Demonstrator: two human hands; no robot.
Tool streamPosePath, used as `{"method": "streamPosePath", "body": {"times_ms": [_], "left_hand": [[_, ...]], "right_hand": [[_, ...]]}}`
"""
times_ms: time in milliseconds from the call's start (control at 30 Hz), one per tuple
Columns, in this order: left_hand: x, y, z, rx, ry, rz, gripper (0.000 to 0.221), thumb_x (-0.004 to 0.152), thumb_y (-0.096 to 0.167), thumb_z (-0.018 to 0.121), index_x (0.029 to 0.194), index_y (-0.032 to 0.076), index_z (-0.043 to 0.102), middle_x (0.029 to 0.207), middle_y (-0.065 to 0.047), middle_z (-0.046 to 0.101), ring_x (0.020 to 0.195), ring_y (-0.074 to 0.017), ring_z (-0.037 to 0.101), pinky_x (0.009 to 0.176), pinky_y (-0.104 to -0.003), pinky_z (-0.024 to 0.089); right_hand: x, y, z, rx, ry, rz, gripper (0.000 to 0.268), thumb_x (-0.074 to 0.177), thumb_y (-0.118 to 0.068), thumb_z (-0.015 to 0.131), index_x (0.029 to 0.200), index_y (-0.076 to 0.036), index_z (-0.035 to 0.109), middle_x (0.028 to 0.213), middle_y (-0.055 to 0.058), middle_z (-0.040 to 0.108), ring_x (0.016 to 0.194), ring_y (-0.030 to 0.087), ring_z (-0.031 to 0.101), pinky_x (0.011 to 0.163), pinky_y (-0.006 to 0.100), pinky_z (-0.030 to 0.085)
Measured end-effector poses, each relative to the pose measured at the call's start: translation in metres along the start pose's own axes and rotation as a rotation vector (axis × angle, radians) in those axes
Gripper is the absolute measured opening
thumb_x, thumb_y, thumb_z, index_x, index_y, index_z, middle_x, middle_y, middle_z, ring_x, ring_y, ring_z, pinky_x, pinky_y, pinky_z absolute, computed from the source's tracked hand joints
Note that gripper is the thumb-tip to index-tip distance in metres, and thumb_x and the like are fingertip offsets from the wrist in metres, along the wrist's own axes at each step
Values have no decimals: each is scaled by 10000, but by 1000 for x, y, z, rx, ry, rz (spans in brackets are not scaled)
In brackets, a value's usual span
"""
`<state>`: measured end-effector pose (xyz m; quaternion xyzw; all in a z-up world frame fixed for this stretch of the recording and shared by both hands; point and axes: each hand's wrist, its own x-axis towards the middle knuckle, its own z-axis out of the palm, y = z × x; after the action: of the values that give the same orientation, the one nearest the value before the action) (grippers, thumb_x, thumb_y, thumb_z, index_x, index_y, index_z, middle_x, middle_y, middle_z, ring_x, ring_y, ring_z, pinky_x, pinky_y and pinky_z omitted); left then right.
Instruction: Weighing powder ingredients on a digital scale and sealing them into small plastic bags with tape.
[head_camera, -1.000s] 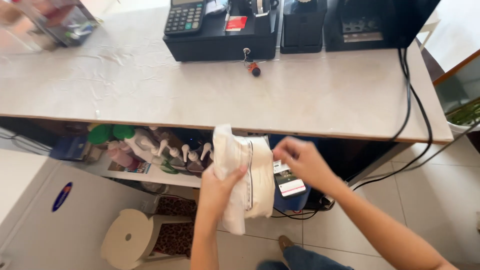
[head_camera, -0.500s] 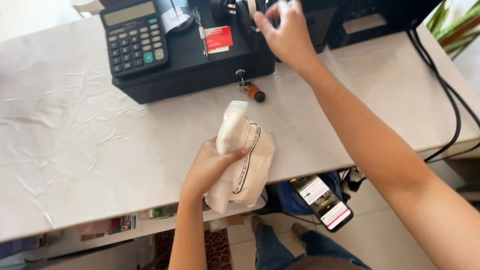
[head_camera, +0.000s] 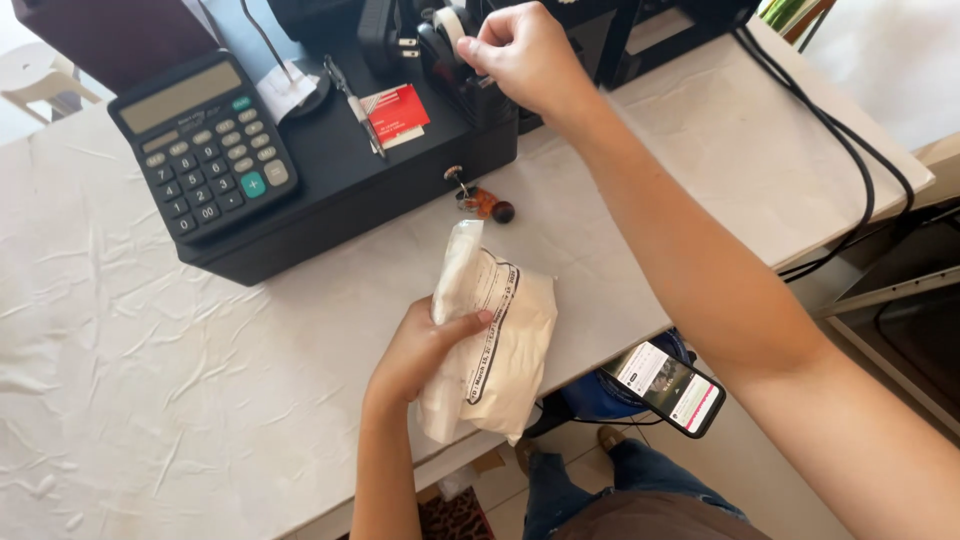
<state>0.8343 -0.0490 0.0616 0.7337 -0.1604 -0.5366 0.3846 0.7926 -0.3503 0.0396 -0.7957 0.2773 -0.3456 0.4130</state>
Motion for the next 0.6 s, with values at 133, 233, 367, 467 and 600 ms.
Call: {"method": "streamPosePath", "body": {"times_ms": [133,233,367,467,600], "left_hand": [[8,-9,-5,-33,-16,13,448,757,161,739,1080,-141,665,807,-259,732,576,-271,679,482,-324,547],[14,-16,-11,-32,-17,26,486,754,174,745,1093,-162,655,787,-272,729,540,-277,676,432,-322,532],[17,-25,-32,90,-52,10,652,728,262,749,1212,-151,604,898,-300,747,642,-344,745,475,-351,598],[11,-26,-54,227,-11,-25,731,719,333,766,1276,-103,581,967,-294,758,726,-370,775,558,-373,644],[-12,-22,-64,424,218,-8,723,745,364,791,1314,-36,594,1037,-266,765,749,-337,795,616,-394,658]], "right_hand": [[-11,-36,-21,162,-167,324,220,961,-348,655,872,-157,718,818,-48,630,728,48,562,664,253,566],[-27,-38,-10,154,-142,142,206,1039,-226,629,891,-86,655,742,-34,591,582,36,471,482,187,454],[-33,-40,-5,325,-58,189,185,1028,-277,563,897,-146,574,903,-17,686,745,75,618,593,257,664],[-29,-28,-6,568,-43,176,188,1035,-295,549,938,-135,569,882,17,652,804,101,626,615,269,651],[-30,-15,1,724,70,135,196,1044,-273,574,920,-121,566,777,32,620,697,96,602,441,220,486]]}}
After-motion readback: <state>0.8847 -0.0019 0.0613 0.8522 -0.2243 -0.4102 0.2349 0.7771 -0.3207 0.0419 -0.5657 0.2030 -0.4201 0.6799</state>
